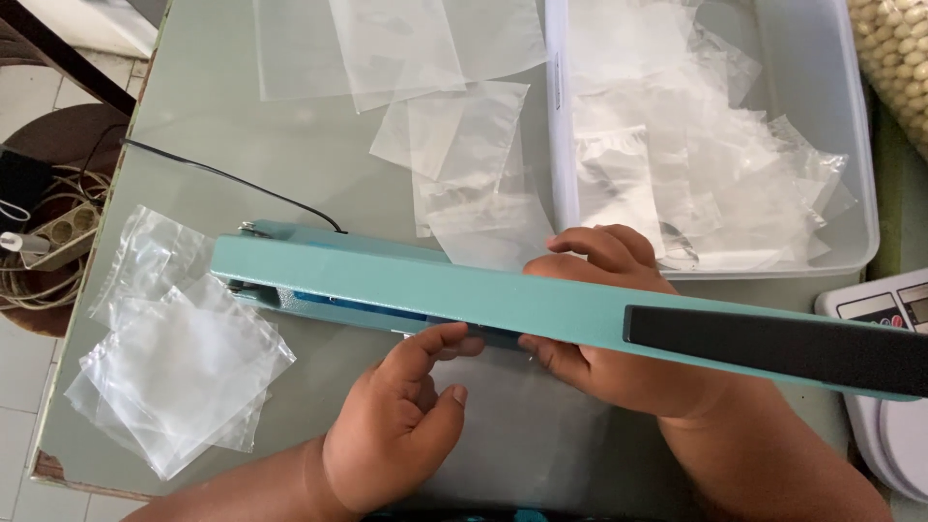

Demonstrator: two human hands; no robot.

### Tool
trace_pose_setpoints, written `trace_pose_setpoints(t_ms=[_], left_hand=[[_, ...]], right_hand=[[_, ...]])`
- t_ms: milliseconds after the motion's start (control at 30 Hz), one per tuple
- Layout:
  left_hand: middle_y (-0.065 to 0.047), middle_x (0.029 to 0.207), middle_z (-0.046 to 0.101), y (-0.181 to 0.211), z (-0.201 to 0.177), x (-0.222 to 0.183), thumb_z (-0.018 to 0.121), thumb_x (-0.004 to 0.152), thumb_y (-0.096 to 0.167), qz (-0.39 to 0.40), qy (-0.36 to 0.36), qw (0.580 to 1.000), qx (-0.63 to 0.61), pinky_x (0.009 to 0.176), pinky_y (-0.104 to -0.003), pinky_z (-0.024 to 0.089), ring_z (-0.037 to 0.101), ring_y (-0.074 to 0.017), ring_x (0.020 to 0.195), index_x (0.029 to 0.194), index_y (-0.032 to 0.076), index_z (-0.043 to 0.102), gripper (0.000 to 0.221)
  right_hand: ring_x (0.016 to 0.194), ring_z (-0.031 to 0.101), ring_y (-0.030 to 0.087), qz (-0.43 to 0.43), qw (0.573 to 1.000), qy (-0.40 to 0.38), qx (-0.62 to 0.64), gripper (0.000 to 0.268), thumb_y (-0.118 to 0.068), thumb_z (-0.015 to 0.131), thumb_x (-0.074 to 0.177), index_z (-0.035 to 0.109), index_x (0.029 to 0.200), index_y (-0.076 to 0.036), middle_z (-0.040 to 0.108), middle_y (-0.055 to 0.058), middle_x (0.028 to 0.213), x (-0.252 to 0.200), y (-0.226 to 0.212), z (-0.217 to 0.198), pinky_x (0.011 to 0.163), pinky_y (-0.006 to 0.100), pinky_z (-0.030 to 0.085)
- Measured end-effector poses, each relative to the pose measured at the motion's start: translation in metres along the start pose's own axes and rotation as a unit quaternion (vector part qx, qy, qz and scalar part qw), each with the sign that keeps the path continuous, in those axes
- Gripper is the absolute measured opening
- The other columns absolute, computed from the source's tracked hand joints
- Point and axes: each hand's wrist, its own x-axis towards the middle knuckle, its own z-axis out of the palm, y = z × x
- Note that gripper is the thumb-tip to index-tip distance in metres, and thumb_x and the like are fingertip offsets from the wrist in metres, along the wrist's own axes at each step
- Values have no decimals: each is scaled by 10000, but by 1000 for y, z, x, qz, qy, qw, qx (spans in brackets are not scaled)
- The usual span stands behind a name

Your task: Cutting plastic bags to size with scissors and sealing them using a manual impulse sealer on a workbench.

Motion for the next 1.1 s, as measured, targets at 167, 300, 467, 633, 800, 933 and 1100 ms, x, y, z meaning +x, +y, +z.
trace_pose_setpoints(t_ms=[167,300,467,633,800,933,1100], left_hand=[[60,1263,805,-2,3,0,619,826,166,-6,-1,1000,-15,563,-227,559,458,-42,419,1375,178,564,553],[3,1266,798,-8,5,-1,617,840,128,41,0,998,-43,520,-223,522,436,-38,417,1381,139,533,547],[19,1276,796,-7,6,-2,604,839,133,11,-1,999,-38,569,-226,562,430,-31,410,1377,157,539,543],[5,1290,794,-7,5,-2,592,833,114,26,-1,999,-25,559,-226,554,446,-30,419,1370,122,535,540],[55,1289,797,-4,3,-2,594,820,110,12,-4,1000,-8,579,-244,561,464,-43,419,1344,146,564,527],[45,1306,791,-5,1,-1,588,823,102,17,-9,1000,3,605,-264,580,512,-55,438,1344,145,562,524],[44,1290,792,-9,3,-1,573,798,83,26,-11,1000,14,573,-261,565,519,-61,440,1315,123,579,519]], right_hand=[[1167,598,247,25,1000,15,11,272,-330,759,894,644,1068,-154,681,-87,1027,-1,-1,1,1045,424,391],[1159,616,230,50,999,6,12,224,-337,717,900,651,1024,-163,675,-91,978,2,-2,-1,1040,409,386],[1176,619,221,87,995,-8,47,299,-124,698,754,676,1052,-144,693,-67,1001,-1,-1,-3,1071,420,373],[1133,643,245,23,999,5,42,362,-187,702,907,696,1269,-180,733,-18,1084,-3,9,-4,1085,396,409],[923,652,154,136,951,107,256,286,8,482,957,669,1161,-64,663,64,998,-12,13,-6,771,239,523],[882,642,145,118,957,110,243,208,-96,519,991,686,1112,-73,664,64,971,-7,10,-8,752,238,514],[938,653,223,40,986,109,122,185,-163,571,1014,726,977,-70,731,25,882,-5,15,-1,859,338,545]])
